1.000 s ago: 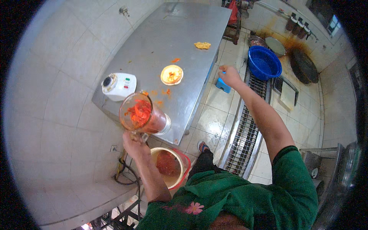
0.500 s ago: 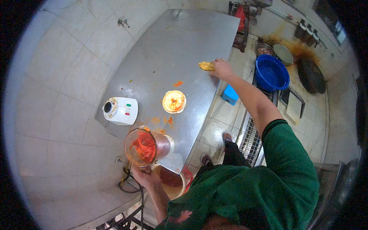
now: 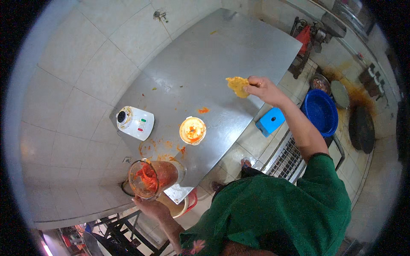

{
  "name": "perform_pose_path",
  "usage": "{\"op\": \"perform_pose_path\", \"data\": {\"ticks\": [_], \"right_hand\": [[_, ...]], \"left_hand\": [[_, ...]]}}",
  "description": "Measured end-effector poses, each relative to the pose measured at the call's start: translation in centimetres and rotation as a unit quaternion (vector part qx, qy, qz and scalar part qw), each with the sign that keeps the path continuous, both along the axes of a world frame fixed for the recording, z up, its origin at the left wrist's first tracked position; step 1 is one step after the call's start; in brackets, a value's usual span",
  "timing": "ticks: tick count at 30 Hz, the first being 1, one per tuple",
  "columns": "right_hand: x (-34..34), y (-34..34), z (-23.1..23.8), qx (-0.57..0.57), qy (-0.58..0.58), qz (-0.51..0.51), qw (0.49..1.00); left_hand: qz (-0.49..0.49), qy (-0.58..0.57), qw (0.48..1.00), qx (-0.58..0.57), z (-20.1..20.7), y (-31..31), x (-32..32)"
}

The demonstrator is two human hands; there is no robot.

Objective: The person scoops red chilies from a bucket into a blender jar, secures the lid, blends the contents, and pours the resulting puree into a large wok. This cycle is repeated multiple times to process a larger quantity of chilies.

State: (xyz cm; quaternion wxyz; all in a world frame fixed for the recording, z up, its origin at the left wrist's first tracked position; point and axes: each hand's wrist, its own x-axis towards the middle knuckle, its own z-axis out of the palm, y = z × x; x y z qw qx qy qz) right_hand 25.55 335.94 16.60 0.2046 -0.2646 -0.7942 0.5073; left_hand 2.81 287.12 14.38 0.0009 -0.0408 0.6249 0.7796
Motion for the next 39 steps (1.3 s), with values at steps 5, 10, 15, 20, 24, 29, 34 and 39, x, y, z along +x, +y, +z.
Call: {"op": "perform_pose_path", "data": {"ticks": [5,10,15,20,24,29,34,39], "right_hand": [[3.1,-7.7,11.8,0.197,0.187,0.144,0.952],[4.2,-10.0,18.6,0.341,0.382,0.321,0.796],[4.7,-12.8,19.6,0.340,0.407,0.169,0.830],[5.3,-13.7,18.8,0.287,0.408,0.104,0.860],[5.2,-12.7,17.9,0.310,0.416,0.154,0.841],[5.5,-9.8,15.6,0.344,0.363,0.200,0.843],[1.4,-1.4,5.5,0.290,0.077,0.065,0.952],[-1.0,1.6,-7.5,0.349,-0.163,-0.031,0.922]], "left_hand": [[0.153,-0.039,0.987,-0.033,-2.3,-2.2,-0.8],[0.311,-0.027,0.935,-0.166,-8.2,-6.6,-1.0],[0.366,-0.139,0.816,-0.424,-15.9,-12.4,0.6],[0.240,-0.217,0.710,-0.625,-22.6,-15.4,5.8],[0.005,-0.275,0.517,-0.811,-24.9,-17.0,8.8],[-0.175,-0.208,0.342,-0.900,-25.1,-17.9,10.5],[0.310,-0.282,0.819,-0.391,-23.7,-16.1,10.4],[0.277,-0.231,0.893,-0.268,-23.3,-17.6,9.3]]}}
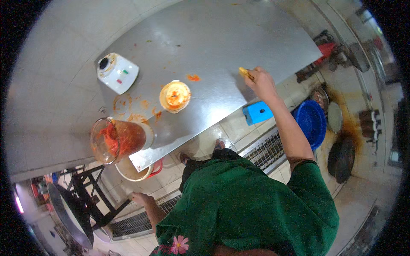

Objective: The person scoops red chilies from a bucket into a blender jar, secures the lid, blends the contents, and pours the resulting puree into a large wok. This cycle is repeated multiple times to process a larger quantity of chilies.

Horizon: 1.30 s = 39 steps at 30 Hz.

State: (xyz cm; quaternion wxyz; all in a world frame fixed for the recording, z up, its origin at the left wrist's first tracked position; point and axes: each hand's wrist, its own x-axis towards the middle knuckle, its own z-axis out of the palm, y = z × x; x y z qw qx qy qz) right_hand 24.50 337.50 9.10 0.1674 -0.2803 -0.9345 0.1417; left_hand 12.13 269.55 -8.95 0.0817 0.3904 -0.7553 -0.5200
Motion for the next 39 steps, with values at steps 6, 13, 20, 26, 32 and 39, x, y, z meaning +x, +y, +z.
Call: {"op": "perform_pose_path", "data": {"ticks": [6,13,20,26,32,39], "right_hand": [[-3.8,-5.4,-1.7,0.034,0.037,0.003,0.999],[-15.2,-13.2,-4.1,-0.134,-0.010,0.005,0.991],[-16.7,-12.2,-0.1,-0.303,-0.081,-0.027,0.949],[-15.8,-16.9,14.5,-0.214,0.108,0.127,0.963],[-15.5,-29.4,20.4,0.162,0.174,0.342,0.909],[-14.3,-35.0,18.2,0.225,0.025,0.405,0.886]], "left_hand": [[0.045,0.084,0.995,0.037,5.3,-2.3,-2.4],[-0.039,0.234,0.971,0.043,19.5,6.8,-7.1],[-0.124,0.238,0.958,0.100,24.6,8.7,-6.4],[-0.307,0.251,0.893,0.215,26.3,10.3,-6.5],[-0.460,0.326,0.822,0.083,27.3,13.1,-8.5],[-0.489,0.338,0.804,0.022,27.4,13.2,-9.3]]}}
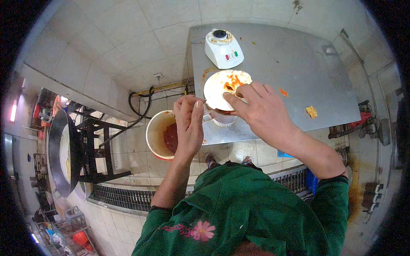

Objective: The person scoops red chilies from a bucket into a blender jar, secures the lid, blends the contents, and pours the resulting puree into a large wok. This cycle is repeated multiple times to process a larger quantity of chilies.

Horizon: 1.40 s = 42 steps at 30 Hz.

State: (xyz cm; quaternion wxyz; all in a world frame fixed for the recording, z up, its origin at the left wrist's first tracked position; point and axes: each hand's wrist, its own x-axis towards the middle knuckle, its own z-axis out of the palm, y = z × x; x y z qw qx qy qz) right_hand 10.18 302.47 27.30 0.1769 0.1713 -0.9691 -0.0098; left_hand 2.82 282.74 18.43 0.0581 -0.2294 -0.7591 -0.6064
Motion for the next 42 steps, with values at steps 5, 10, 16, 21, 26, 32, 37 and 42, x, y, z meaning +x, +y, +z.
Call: {"op": "perform_pose_path", "data": {"ticks": [5,10,16,21,26,32,37,42], "right_hand": [[-0.8,0.8,0.6,-0.127,-0.016,0.015,0.992],[-4.4,6.9,1.7,-0.297,-0.102,-0.148,0.938],[-5.5,9.5,-1.7,-0.364,-0.162,-0.034,0.917],[-5.7,9.3,-1.8,-0.330,-0.198,0.023,0.923],[-6.3,9.6,-1.5,-0.282,-0.209,0.047,0.935],[-6.5,8.7,-0.5,-0.202,-0.182,0.026,0.962],[-3.4,10.3,-2.7,-0.366,-0.070,0.057,0.926],[9.4,20.6,-18.8,-0.574,-0.514,0.008,0.637]], "left_hand": [[0.006,-0.027,0.999,-0.046,-0.2,-0.4,-0.6],[-0.018,-0.080,0.996,-0.017,-0.8,0.2,-0.6],[-0.048,-0.293,0.943,0.152,-0.9,1.2,-1.0],[-0.034,-0.333,0.936,0.112,0.6,1.1,-1.7],[0.102,-0.011,0.968,-0.230,3.1,1.2,-1.1],[0.077,0.087,0.923,-0.366,4.3,1.4,-1.3],[0.037,0.083,0.990,-0.109,1.0,1.9,-1.8],[0.087,-0.269,0.924,0.258,-5.4,3.6,-1.0]]}}
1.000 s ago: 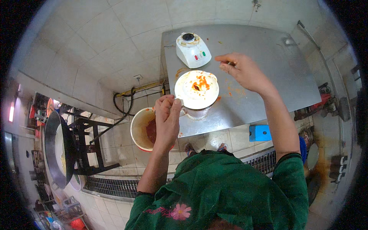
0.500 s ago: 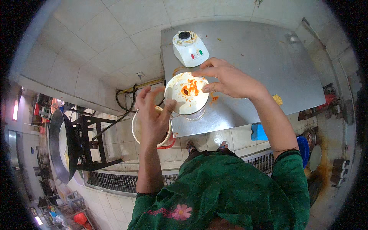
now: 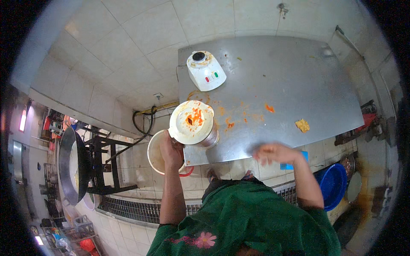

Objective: The person scoops red chilies from a bucket into a blender jar, secures the lid, blends the contents, and pours the resulting puree into a large wok. This cycle is repeated multiple times to process a larger quantity of chilies.

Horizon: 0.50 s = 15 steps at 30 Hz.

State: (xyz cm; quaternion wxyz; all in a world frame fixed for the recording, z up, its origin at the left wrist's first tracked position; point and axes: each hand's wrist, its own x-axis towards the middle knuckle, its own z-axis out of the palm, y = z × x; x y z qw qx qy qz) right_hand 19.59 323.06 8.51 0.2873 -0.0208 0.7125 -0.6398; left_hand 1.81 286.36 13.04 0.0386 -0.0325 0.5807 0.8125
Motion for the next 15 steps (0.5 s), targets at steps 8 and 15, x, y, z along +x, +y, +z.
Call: {"op": "perform_pose_path", "data": {"ticks": [8,15], "right_hand": [[25.9,-1.7,-27.6,0.100,-0.182,-0.097,0.973],[25.0,-1.9,-23.0,-0.114,-0.230,-0.082,0.963]], "left_hand": [[0.155,0.012,0.988,0.003,-1.2,2.1,-1.3],[0.114,0.038,0.990,0.075,6.6,3.0,-9.1]]}}
